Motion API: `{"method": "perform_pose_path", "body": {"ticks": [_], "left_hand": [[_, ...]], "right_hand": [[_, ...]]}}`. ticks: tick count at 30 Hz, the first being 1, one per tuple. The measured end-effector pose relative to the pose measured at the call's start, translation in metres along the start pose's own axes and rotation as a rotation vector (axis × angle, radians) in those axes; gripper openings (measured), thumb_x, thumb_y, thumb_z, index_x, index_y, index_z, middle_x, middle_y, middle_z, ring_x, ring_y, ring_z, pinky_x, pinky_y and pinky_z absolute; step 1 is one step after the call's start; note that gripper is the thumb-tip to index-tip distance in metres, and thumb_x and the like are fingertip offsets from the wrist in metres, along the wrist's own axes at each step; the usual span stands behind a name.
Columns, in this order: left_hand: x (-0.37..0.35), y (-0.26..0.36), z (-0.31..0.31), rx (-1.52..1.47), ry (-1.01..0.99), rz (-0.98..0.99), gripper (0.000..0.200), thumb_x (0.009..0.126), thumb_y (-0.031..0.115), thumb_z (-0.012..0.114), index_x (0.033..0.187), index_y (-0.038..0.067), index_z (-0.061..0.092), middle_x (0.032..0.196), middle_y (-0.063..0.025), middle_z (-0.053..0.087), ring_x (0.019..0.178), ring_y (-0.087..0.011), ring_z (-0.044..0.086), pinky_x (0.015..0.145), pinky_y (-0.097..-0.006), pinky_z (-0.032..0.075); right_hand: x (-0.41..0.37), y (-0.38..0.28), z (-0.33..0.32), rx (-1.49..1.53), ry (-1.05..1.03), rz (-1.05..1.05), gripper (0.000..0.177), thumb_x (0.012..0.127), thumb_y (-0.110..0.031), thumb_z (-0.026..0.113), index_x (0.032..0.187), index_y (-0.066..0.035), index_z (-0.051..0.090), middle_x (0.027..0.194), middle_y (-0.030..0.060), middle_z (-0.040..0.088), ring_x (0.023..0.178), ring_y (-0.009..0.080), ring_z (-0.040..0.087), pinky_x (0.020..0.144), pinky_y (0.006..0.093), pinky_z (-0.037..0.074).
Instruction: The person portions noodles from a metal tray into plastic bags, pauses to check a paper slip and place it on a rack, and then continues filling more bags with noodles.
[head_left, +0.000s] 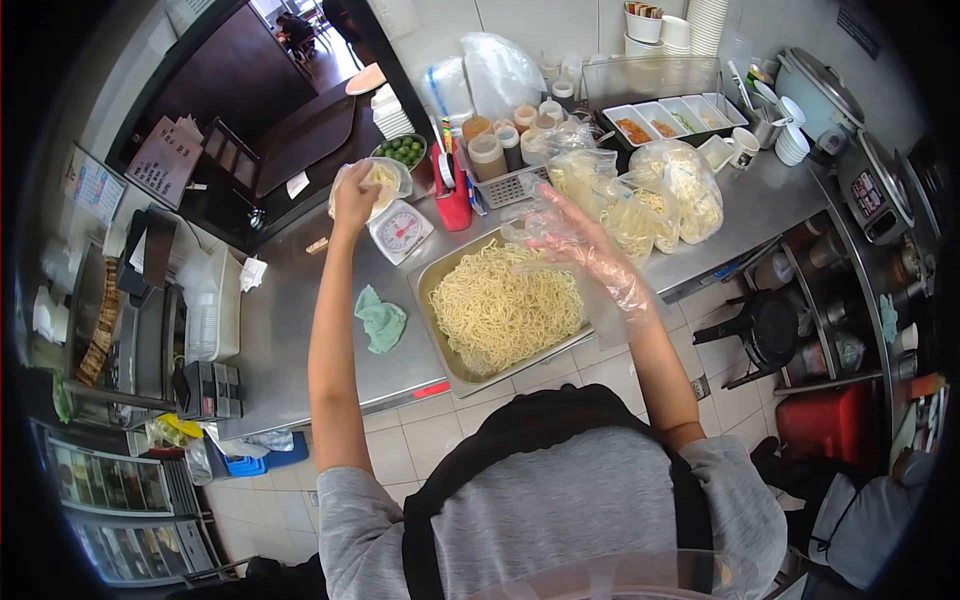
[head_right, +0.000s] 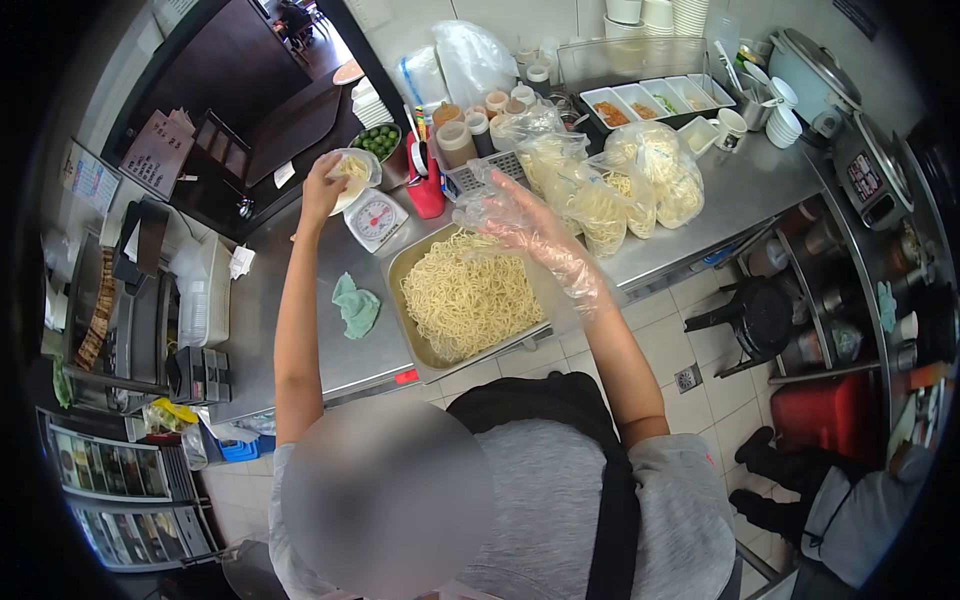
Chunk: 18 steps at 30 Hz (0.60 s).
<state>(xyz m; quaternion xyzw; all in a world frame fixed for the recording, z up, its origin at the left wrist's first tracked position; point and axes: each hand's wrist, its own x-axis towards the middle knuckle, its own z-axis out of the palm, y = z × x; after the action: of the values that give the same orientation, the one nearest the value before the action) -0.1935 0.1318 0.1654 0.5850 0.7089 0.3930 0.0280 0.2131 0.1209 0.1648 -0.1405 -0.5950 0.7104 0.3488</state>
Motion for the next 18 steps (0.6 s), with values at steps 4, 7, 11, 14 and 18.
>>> {"method": "perform_pose_path", "body": {"ticks": [4, 7, 11, 14, 18], "left_hand": [[-0.053, 0.045, 0.02, 0.354, 0.055, 0.251, 0.044, 0.074, 0.02, 0.072, 0.115, 0.008, 0.06, 0.132, -0.0261, 0.038, 0.111, -0.0365, 0.049, 0.094, -0.0402, 0.04], [-0.115, 0.11, 0.039, 0.031, -0.332, 0.155, 0.038, 0.079, 0.029, 0.069, 0.106, 0.004, 0.062, 0.109, -0.0136, 0.057, 0.106, -0.0283, 0.052, 0.091, -0.0366, 0.041], [-0.179, 0.156, 0.078, -0.441, -0.797, -0.012, 0.032, 0.085, 0.031, 0.062, 0.097, 0.001, 0.062, 0.09, -0.0109, 0.062, 0.081, -0.0219, 0.058, 0.077, -0.0322, 0.045], [-0.203, 0.156, 0.098, -0.397, -0.783, 0.139, 0.026, 0.089, 0.026, 0.057, 0.096, 0.002, 0.063, 0.087, -0.0087, 0.062, 0.081, -0.0173, 0.057, 0.076, -0.0324, 0.045], [-0.198, 0.139, 0.094, -0.448, -0.866, 0.235, 0.021, 0.092, 0.021, 0.053, 0.096, 0.004, 0.064, 0.085, -0.0089, 0.058, 0.086, -0.0182, 0.055, 0.08, -0.0331, 0.044]], "right_hand": [[0.007, 0.024, 0.006, 0.249, 0.043, 0.024, 0.089, 0.083, -0.047, 0.061, 0.146, -0.023, 0.004, 0.148, 0.0121, 0.022, 0.126, 0.0313, 0.039, 0.097, 0.0494, 0.038], [0.015, 0.044, 0.019, 0.351, 0.141, 0.031, 0.09, 0.083, -0.05, 0.059, 0.145, -0.032, -0.004, 0.15, 0.0122, 0.013, 0.13, 0.0329, 0.032, 0.098, 0.0552, 0.033], [0.021, 0.065, 0.037, 0.438, 0.232, 0.043, 0.086, 0.084, -0.053, 0.055, 0.144, -0.037, -0.005, 0.151, 0.0095, 0.01, 0.134, 0.0317, 0.025, 0.101, 0.0518, 0.031], [0.022, 0.061, 0.041, 0.408, 0.229, 0.008, 0.081, 0.086, -0.057, 0.048, 0.144, -0.035, -0.003, 0.151, 0.0077, 0.011, 0.134, 0.031, 0.023, 0.104, 0.0497, 0.027], [0.029, 0.075, 0.026, 0.388, 0.315, -0.064, 0.076, 0.089, -0.058, 0.04, 0.146, -0.026, 0.003, 0.149, 0.0086, 0.016, 0.134, 0.0295, 0.024, 0.106, 0.0474, 0.02]]}}
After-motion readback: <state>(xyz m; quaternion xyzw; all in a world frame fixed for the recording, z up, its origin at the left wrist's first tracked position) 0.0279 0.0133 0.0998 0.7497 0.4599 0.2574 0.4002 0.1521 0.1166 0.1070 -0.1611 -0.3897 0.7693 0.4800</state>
